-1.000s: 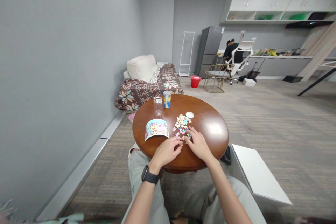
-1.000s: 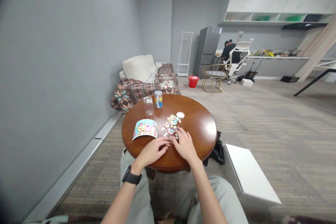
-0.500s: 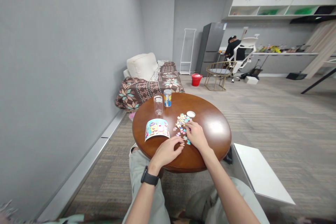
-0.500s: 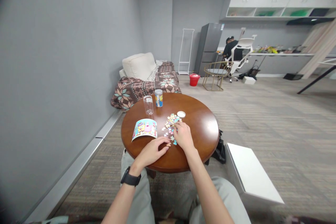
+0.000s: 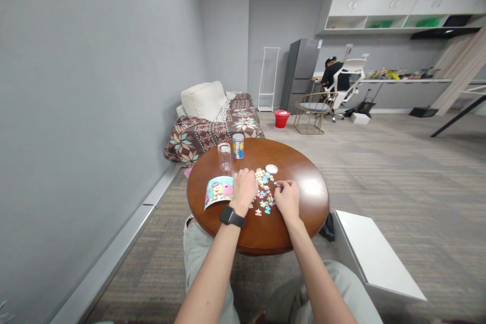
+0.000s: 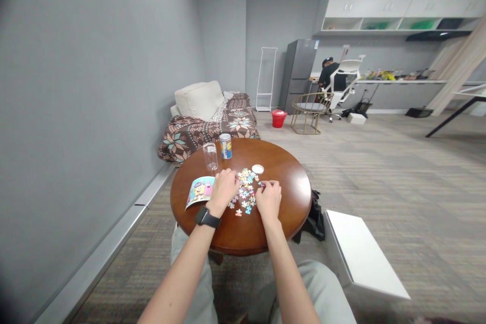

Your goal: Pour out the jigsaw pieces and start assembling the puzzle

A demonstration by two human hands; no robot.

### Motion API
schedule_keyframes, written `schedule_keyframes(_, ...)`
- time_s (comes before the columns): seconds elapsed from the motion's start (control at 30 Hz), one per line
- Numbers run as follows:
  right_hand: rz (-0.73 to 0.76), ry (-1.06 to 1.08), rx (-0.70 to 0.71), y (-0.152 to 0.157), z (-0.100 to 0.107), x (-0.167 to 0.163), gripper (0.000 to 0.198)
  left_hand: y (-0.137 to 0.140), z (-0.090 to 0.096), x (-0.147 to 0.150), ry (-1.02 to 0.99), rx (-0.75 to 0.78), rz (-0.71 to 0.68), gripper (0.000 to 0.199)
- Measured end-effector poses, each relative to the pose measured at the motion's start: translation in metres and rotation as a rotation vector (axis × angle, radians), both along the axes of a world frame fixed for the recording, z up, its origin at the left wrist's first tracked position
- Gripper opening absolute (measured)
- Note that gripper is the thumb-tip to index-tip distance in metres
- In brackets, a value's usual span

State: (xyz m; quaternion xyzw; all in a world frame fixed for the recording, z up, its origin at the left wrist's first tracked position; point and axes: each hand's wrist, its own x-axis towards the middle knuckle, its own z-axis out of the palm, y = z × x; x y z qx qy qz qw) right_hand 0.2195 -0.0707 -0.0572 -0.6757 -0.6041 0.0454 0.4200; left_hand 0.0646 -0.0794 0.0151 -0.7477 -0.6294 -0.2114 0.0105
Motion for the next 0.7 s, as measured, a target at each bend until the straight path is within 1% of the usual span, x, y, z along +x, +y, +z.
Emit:
schedule_keyframes(0.07, 0.051, -0.008, 0.018, -0.002, 0.002, -0.002, 0.033, 0.011, -0.007, 0.002, -0.016, 0.053, 0.026, 0.019)
schedule_keyframes(0.1, 0.109, -0.026, 0.025, -0.003, 0.002, -0.004, 0.033, 0.013, -0.011, 0.001, -0.021, 0.062, 0.027, 0.018)
schedule_keyframes(0.17, 0.293, -0.11, 0.03, -0.006, 0.005, -0.008, 0.033, 0.012, -0.02, 0.0, -0.026, 0.035, 0.013, 0.016)
schedule_keyframes(0.23, 0.438, -0.213, -0.014, -0.008, 0.006, -0.012, 0.034, 0.008, -0.026, -0.002, -0.022, 0.038, 0.004, 0.014)
schedule_keyframes(0.3, 0.506, -0.268, -0.08, -0.009, 0.007, -0.014, 0.037, 0.003, -0.028, -0.002, -0.003, 0.021, -0.018, 0.015)
schedule_keyframes(0.37, 0.519, -0.274, -0.12, -0.009, 0.007, -0.015, 0.039, 0.001, -0.027, -0.001, 0.012, -0.005, -0.04, 0.017)
schedule_keyframes(0.43, 0.508, -0.251, -0.115, -0.007, 0.006, -0.014, 0.04, 0.001, -0.026, -0.001, 0.013, -0.023, -0.053, 0.018)
schedule_keyframes(0.6, 0.467, -0.096, 0.026, -0.002, 0.005, -0.009, 0.036, 0.005, -0.03, -0.003, -0.02, -0.032, -0.073, 0.017)
schedule_keyframes(0.7, 0.374, -0.002, 0.061, -0.001, 0.006, -0.004, 0.034, 0.006, -0.032, -0.003, -0.04, -0.034, -0.085, 0.018)
